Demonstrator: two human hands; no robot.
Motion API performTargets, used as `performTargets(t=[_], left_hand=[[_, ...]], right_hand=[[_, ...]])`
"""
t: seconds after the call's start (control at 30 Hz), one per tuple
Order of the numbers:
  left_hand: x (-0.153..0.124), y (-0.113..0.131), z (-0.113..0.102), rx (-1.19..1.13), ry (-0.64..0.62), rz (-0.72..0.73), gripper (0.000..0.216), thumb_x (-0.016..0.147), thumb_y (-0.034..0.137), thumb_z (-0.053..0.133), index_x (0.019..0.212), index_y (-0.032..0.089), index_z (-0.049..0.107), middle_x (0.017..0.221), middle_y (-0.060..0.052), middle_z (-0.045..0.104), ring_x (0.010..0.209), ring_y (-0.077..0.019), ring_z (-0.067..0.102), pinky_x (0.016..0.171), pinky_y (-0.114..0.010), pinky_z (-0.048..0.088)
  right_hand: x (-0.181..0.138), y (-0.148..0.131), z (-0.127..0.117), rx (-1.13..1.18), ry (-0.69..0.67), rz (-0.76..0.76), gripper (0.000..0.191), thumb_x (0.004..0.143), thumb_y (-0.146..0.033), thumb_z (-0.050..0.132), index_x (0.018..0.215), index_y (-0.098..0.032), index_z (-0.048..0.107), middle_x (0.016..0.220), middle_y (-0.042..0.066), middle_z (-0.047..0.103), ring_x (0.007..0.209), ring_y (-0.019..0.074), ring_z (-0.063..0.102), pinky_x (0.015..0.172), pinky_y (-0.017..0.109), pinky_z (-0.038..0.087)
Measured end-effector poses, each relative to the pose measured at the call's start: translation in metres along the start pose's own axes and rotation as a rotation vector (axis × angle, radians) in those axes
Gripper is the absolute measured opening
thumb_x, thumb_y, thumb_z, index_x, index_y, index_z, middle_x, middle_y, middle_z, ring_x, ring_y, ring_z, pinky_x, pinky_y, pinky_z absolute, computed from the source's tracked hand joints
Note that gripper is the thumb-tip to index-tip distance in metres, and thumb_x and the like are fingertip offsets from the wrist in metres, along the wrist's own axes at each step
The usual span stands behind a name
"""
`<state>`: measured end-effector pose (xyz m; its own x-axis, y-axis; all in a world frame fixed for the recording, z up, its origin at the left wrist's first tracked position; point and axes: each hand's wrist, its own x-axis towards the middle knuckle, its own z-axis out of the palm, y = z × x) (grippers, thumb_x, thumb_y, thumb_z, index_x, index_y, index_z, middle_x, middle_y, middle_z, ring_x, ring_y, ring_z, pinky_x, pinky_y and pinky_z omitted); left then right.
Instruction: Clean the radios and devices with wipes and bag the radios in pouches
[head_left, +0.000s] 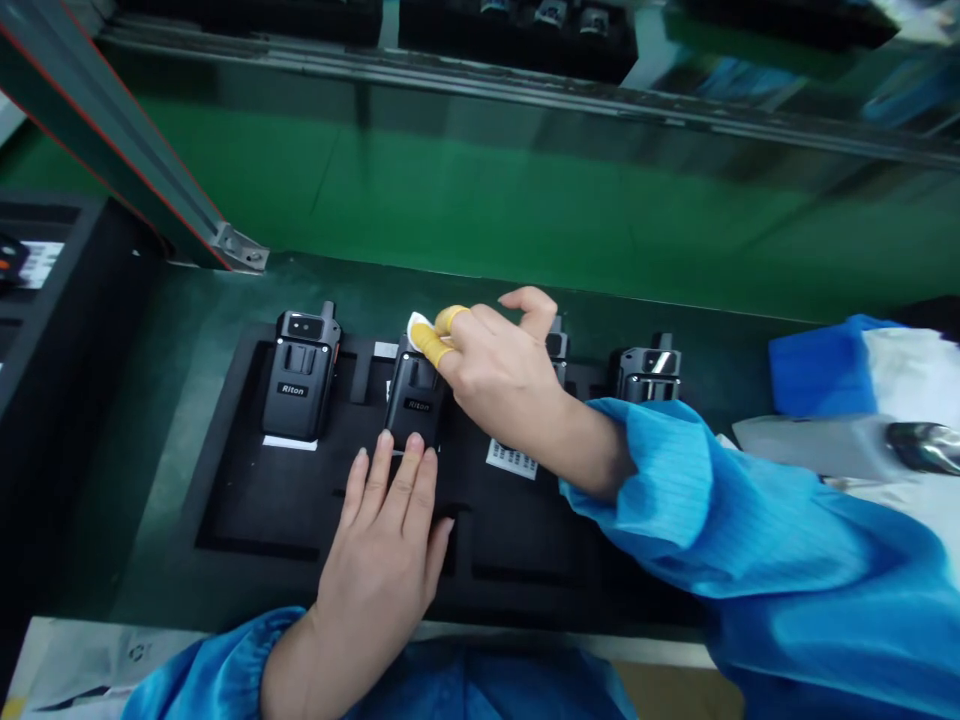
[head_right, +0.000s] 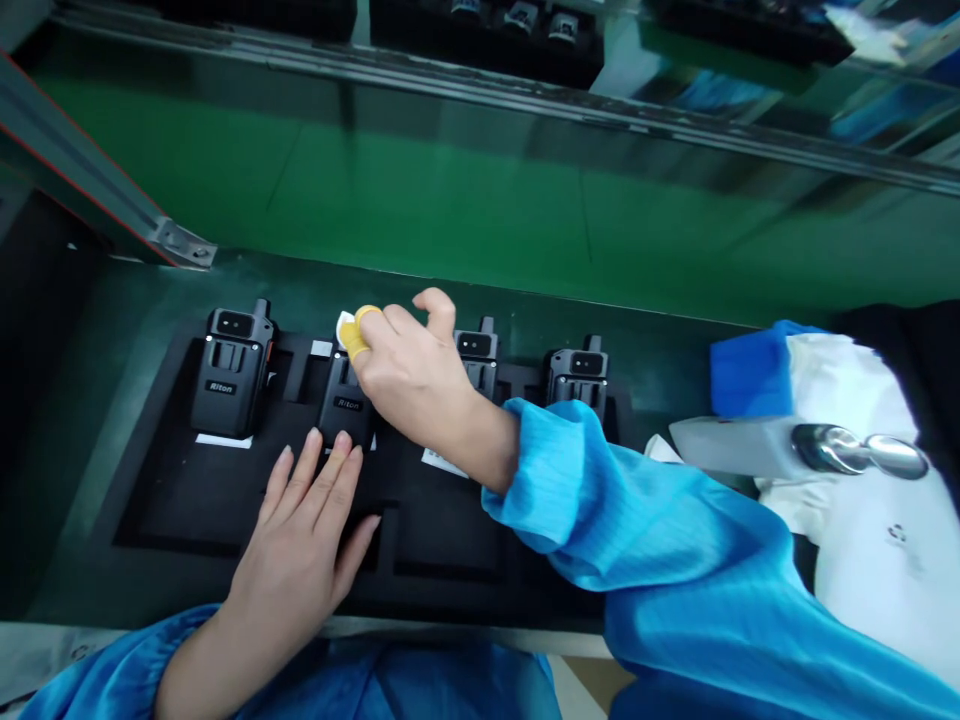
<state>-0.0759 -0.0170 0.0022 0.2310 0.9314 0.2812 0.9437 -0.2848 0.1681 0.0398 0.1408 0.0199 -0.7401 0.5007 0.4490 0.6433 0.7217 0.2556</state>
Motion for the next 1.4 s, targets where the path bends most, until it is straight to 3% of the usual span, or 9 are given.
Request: performTargets(t=[0.27,0.47,0.57,0.67,0.83,0.93,1.17,1.4], left_hand=[[0.0,-0.001,0.002,0.004,0.019,0.015,0.044,0.09,0.024,0.047,0.128,0.001,0.049,0.134,-0.016,0.056,0.126,-0.0385,0.047,0.102,-0.053,0.039],[-0.001,-0.001,0.001,0.009,0.028,0.016,0.047,0.089,0.024,0.049,0.128,-0.001,0.048,0.134,-0.021,0.055,0.126,-0.0381,0.049,0.102,-0.055,0.041],[-0.001,0.0,0.001,0.001,0.004,-0.004,0.047,0.088,0.024,0.05,0.128,-0.001,0.048,0.135,-0.021,0.054,0.127,-0.0387,0.047,0.103,-0.056,0.04],[-0.002,0.0,0.001,-0.016,0.016,-0.005,0.049,0.088,0.024,0.051,0.128,-0.002,0.047,0.135,-0.022,0.053,0.127,-0.0382,0.047,0.104,-0.055,0.04],[-0.005,-0.002,0.001,-0.051,0.108,-0.008,0.042,0.088,0.023,0.051,0.124,0.0,0.051,0.127,-0.022,0.06,0.125,-0.0358,0.051,0.104,-0.055,0.04],[-0.006,-0.001,0.002,-0.051,0.102,-0.015,0.042,0.089,0.023,0.049,0.124,-0.001,0.05,0.124,-0.022,0.062,0.122,-0.0343,0.054,0.105,-0.056,0.039],[-0.006,0.0,0.003,-0.059,0.045,-0.026,0.04,0.09,0.023,0.048,0.123,0.0,0.051,0.129,-0.023,0.058,0.125,-0.0338,0.051,0.106,-0.056,0.038],[-0.006,-0.001,0.003,-0.083,0.045,-0.029,0.041,0.088,0.018,0.049,0.124,-0.001,0.05,0.125,-0.023,0.061,0.125,-0.0339,0.051,0.106,-0.056,0.038]], right_hand=[[-0.036,0.001,-0.001,-0.065,-0.018,0.104,0.03,0.088,-0.013,0.043,0.075,-0.02,0.068,0.078,0.001,0.06,0.075,0.0135,0.043,0.085,0.038,0.017],[-0.029,-0.005,0.0,0.048,-0.151,0.189,0.034,0.087,-0.008,0.038,0.084,-0.02,0.069,0.08,0.002,0.057,0.076,0.0149,0.042,0.082,0.04,0.018],[-0.025,-0.002,-0.01,0.127,-0.207,0.198,0.033,0.086,-0.009,0.038,0.071,-0.018,0.066,0.078,0.003,0.056,0.076,0.0156,0.042,0.082,0.042,0.019],[-0.026,-0.006,-0.021,0.137,-0.169,0.198,0.034,0.087,-0.009,0.038,0.063,-0.017,0.061,0.076,0.002,0.056,0.075,0.0156,0.042,0.082,0.042,0.019],[-0.023,-0.032,-0.022,0.166,-0.012,-0.024,0.031,0.089,-0.01,0.041,0.072,-0.018,0.066,0.077,0.002,0.058,0.076,0.0152,0.043,0.085,0.039,0.017],[-0.025,-0.038,-0.02,0.16,0.021,-0.136,0.03,0.089,-0.011,0.044,0.072,-0.017,0.067,0.074,0.001,0.059,0.074,0.0146,0.043,0.087,0.039,0.017],[-0.043,-0.022,-0.029,0.058,-0.024,-0.127,0.034,0.087,-0.006,0.041,0.065,-0.017,0.065,0.072,0.002,0.059,0.071,0.0136,0.044,0.083,0.038,0.018],[-0.021,-0.042,-0.021,0.091,0.021,-0.114,0.033,0.088,-0.009,0.042,0.067,-0.019,0.066,0.075,0.0,0.062,0.071,0.0139,0.044,0.085,0.039,0.018]])
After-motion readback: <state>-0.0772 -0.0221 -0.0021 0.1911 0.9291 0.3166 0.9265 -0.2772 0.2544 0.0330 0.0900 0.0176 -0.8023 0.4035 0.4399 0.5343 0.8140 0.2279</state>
